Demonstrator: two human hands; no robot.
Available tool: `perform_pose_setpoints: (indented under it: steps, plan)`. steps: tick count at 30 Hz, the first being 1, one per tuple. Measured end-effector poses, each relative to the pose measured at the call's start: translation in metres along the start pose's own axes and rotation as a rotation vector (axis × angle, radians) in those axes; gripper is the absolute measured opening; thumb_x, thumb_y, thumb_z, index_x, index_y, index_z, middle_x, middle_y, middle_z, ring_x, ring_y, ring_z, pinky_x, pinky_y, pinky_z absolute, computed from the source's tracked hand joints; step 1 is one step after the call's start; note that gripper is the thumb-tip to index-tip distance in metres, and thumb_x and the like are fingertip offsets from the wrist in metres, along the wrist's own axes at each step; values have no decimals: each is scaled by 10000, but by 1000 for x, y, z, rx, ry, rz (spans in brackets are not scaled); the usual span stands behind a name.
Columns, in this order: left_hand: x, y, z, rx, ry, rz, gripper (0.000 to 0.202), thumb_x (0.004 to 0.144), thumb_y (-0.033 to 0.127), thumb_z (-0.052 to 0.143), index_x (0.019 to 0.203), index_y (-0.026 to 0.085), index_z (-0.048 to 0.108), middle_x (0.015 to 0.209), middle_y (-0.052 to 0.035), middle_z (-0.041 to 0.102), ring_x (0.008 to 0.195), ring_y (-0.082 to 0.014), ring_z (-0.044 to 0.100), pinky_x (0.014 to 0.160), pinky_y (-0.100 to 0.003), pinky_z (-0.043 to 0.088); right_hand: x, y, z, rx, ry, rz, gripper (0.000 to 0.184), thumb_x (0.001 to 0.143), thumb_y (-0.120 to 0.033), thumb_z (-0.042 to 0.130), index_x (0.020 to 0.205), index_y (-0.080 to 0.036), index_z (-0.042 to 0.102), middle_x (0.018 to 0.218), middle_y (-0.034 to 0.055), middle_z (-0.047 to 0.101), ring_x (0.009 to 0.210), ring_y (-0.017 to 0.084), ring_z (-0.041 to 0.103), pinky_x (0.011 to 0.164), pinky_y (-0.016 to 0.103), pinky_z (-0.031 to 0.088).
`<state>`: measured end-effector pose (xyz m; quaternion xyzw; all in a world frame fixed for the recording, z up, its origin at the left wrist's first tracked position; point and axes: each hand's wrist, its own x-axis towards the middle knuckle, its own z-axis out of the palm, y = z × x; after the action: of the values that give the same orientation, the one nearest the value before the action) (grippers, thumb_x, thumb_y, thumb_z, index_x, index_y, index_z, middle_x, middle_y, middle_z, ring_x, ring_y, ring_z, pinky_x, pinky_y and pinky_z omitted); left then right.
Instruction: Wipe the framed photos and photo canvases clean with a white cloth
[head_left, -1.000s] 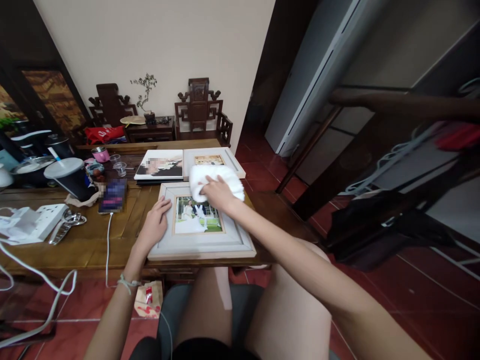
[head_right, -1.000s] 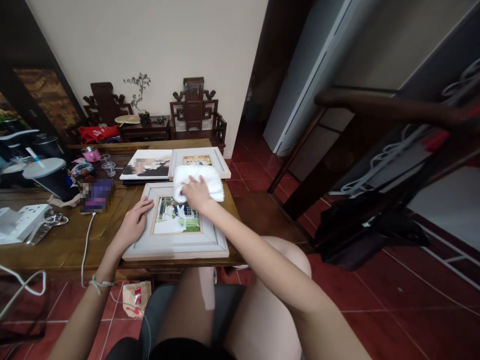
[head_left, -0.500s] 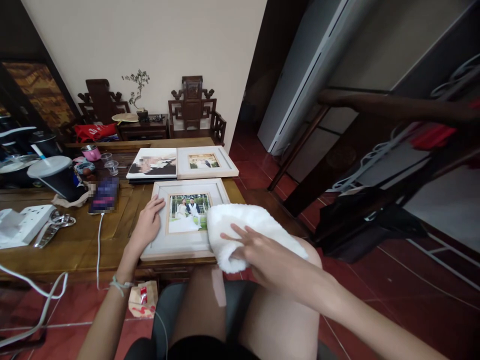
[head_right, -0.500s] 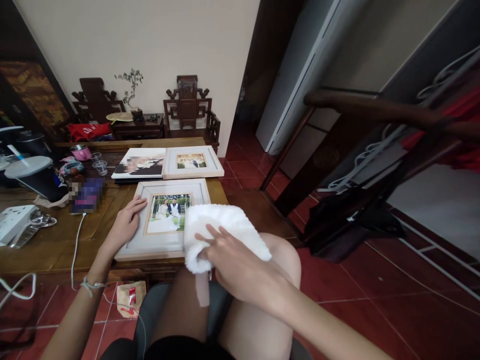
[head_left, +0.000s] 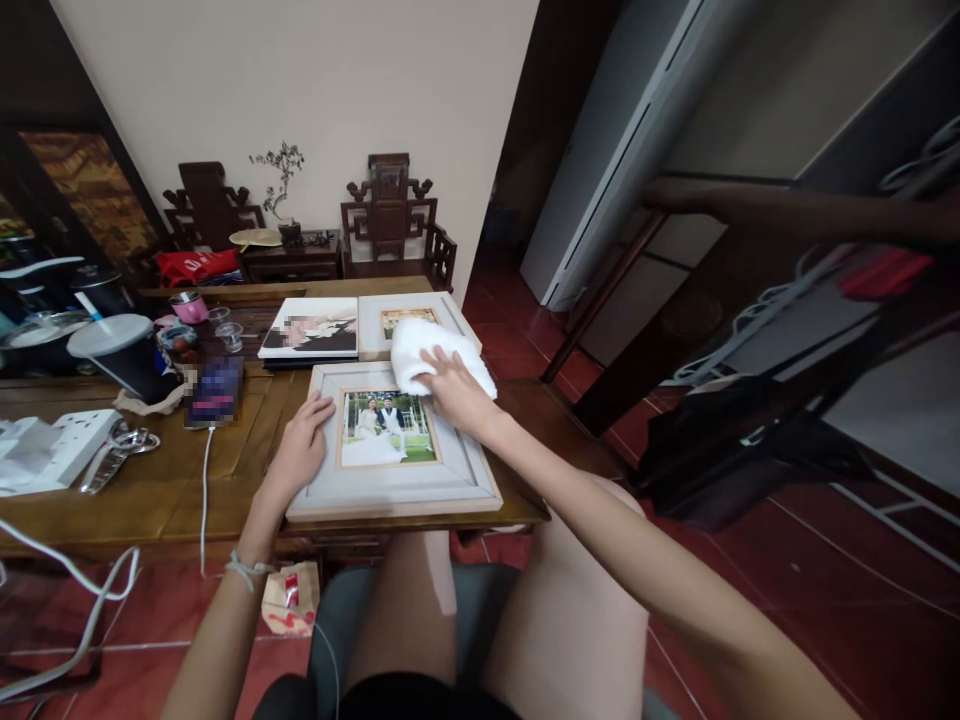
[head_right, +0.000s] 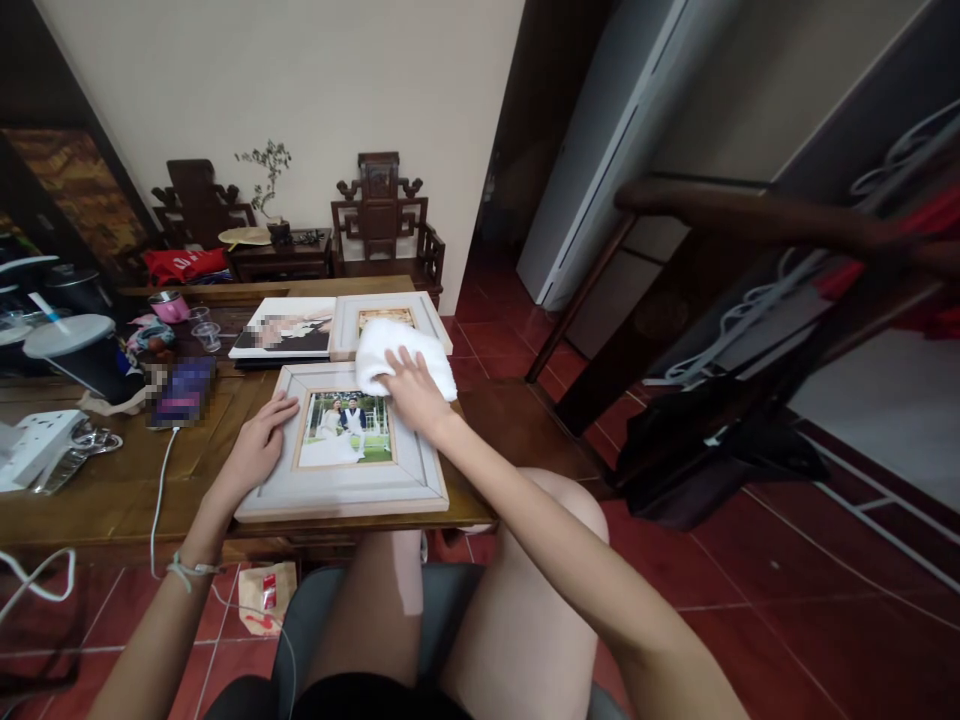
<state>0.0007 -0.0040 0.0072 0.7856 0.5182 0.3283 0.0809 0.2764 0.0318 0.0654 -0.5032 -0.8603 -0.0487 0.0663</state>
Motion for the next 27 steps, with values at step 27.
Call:
perform_pose_setpoints:
  steps: [27]
  plan:
    - [0, 8, 0, -55, 1, -54, 441, 948, 278, 357, 1275, 107, 598, 1394, -154, 563, 1392, -261, 423, 1179, -475, 301, -30, -71, -19, 263, -237, -261, 642, 734, 97, 436, 1308, -149, 585, 1568, 156, 331, 1471, 355, 203, 1143, 601, 267]
